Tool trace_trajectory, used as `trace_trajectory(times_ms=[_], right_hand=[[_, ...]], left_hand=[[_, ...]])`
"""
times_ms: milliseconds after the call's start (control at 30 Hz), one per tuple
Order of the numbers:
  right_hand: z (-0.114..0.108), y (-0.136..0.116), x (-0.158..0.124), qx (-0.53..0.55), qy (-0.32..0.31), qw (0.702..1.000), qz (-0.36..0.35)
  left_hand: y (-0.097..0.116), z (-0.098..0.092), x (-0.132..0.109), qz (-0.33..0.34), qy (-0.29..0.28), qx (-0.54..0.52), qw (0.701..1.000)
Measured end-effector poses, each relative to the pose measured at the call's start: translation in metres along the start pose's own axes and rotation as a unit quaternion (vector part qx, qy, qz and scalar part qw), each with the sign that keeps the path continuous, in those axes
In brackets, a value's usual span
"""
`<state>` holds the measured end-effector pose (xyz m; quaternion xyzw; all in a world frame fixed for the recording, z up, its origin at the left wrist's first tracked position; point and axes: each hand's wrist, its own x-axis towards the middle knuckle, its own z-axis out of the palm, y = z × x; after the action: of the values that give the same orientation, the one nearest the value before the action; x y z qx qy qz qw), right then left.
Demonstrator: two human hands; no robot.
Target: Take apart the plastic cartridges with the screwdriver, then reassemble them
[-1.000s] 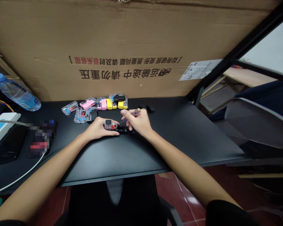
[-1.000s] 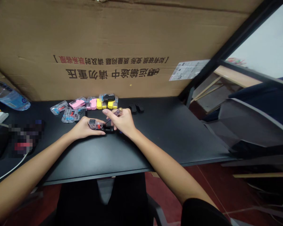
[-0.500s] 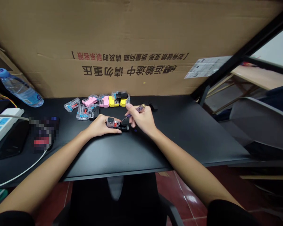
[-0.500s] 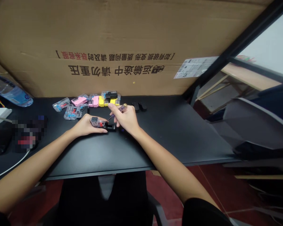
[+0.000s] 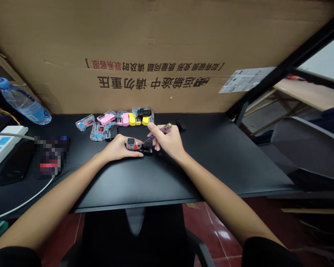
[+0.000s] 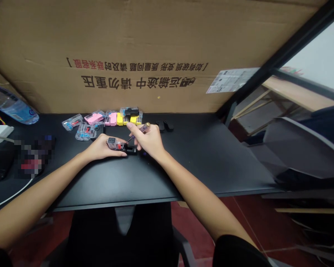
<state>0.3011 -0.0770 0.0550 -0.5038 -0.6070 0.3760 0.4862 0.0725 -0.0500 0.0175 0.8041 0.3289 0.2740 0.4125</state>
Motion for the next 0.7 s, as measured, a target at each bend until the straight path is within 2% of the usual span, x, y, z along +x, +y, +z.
trace_trajectory(times_ms=[367,567,700], right_hand=[[0.005,-0.002,-0.004,-0.014,0.022,0.999,-0.022],[0.006,-0.003,-0.005,-0.033,0.021,0.999,-0.026],[0.009,0.0,-0.006,-0.072,0.036,0.995,-0.064]], left_hand=[[0.004,0.002,0.0,-0.008,0.032,0.025,0.999],[0.005,0.007,0.0,0.0,0.031,-0.02,0.999],[0.007,0.013,0.0,0.001,0.036,-0.035,0.999]])
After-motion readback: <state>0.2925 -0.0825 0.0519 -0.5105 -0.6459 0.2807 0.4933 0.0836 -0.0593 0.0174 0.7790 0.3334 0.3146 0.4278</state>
